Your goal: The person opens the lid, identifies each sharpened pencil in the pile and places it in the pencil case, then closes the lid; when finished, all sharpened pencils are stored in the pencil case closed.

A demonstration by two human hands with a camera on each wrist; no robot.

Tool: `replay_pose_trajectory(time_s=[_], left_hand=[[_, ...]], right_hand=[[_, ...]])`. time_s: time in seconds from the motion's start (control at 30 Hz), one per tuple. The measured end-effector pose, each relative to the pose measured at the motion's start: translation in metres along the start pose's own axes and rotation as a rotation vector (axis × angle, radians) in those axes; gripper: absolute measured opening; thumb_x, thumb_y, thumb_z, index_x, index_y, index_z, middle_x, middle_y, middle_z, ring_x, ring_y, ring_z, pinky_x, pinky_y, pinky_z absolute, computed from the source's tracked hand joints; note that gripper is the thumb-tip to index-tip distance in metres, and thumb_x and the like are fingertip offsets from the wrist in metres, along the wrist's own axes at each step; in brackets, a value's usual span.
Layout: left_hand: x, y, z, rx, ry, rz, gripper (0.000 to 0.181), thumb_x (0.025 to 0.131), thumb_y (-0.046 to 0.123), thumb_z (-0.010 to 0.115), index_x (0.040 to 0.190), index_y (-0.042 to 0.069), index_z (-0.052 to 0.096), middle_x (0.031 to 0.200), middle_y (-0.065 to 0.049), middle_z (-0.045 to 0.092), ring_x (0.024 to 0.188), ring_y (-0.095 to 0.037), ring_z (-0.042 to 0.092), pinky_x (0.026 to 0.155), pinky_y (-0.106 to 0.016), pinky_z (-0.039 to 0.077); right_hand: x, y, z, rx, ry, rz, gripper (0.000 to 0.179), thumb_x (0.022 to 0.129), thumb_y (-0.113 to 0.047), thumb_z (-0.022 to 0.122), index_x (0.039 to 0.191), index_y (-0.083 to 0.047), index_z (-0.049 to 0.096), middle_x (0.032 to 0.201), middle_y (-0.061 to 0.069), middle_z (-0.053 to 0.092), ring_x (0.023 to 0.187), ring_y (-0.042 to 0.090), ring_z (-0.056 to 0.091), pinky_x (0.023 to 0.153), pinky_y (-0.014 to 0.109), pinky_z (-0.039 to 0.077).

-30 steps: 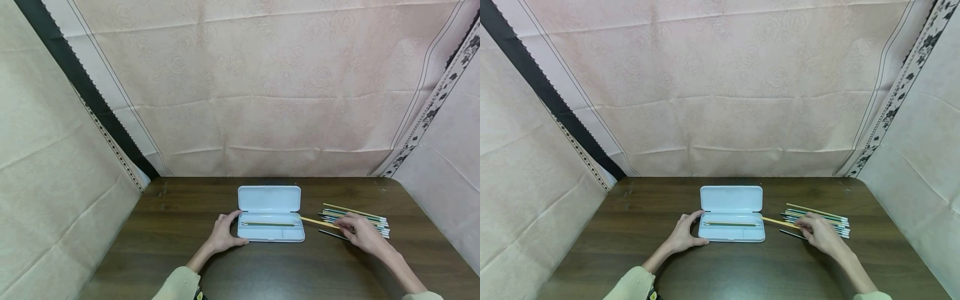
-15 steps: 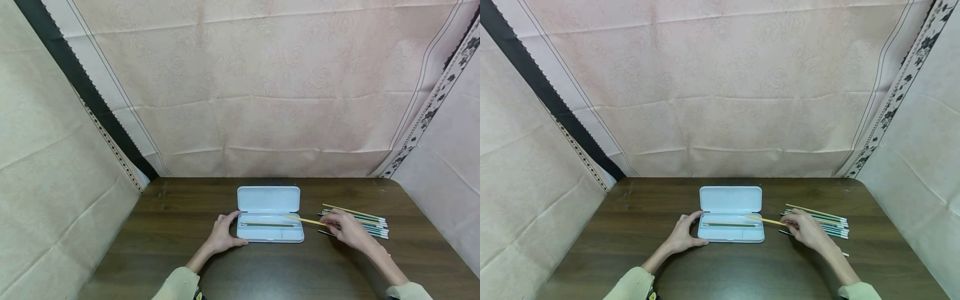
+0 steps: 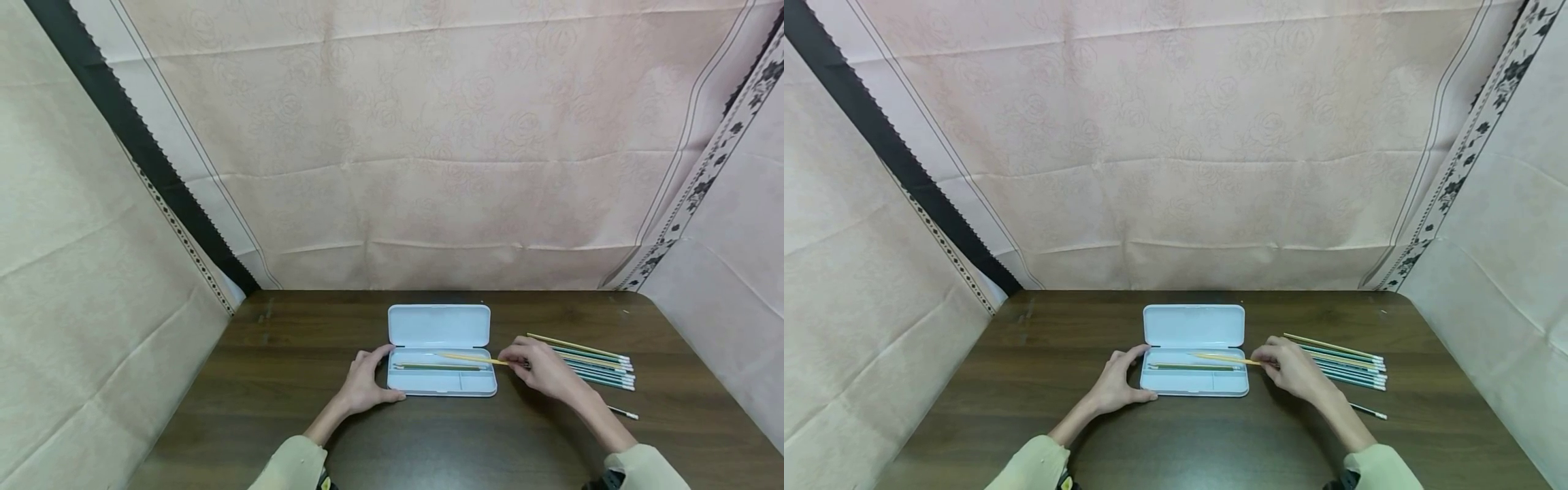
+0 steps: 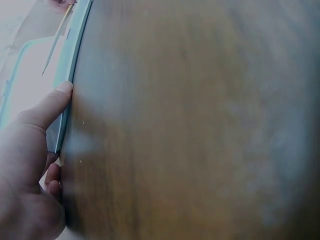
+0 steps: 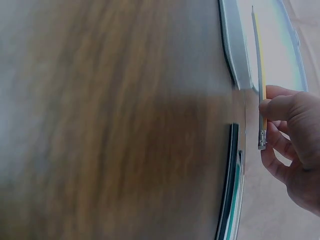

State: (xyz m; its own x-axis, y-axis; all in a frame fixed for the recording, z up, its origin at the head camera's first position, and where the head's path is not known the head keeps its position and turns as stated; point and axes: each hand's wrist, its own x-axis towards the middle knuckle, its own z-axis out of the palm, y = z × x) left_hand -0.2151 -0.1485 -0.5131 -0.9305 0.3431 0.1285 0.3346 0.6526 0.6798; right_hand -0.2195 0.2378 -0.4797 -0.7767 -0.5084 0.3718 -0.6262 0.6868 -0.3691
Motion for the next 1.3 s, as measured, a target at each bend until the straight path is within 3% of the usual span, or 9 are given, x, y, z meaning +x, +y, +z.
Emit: replay_pose_trajectory(time_s=[0.9,1.3], left_hand=[[0.001,0.002,0.0,0.004,-0.003,-0.013,0.093,0.072,0.043,0.09,0.148,0.014,0.046,0.131,-0.011,0.05,0.114,-0.028,0.04,0.089,-0.049,0.04],[0.0,0.003,-0.001,0.012,0.004,-0.004,0.091,0.073,0.042,0.09,0.148,0.014,0.047,0.13,-0.01,0.051,0.113,-0.027,0.04,0.089,-0.048,0.04]], right_hand=[[0.037,-0.029,0.025,0.064,-0.093,-0.052,0.023,0.086,0.0,0.077,0.103,-0.016,0.078,0.094,-0.005,0.062,0.078,0.01,0.053,0.067,0.027,0.05],[0.045,-0.036,0.033,0.067,-0.126,-0.103,0.021,0.086,0.002,0.075,0.099,-0.014,0.078,0.087,-0.006,0.061,0.072,0.007,0.05,0.062,0.025,0.046]])
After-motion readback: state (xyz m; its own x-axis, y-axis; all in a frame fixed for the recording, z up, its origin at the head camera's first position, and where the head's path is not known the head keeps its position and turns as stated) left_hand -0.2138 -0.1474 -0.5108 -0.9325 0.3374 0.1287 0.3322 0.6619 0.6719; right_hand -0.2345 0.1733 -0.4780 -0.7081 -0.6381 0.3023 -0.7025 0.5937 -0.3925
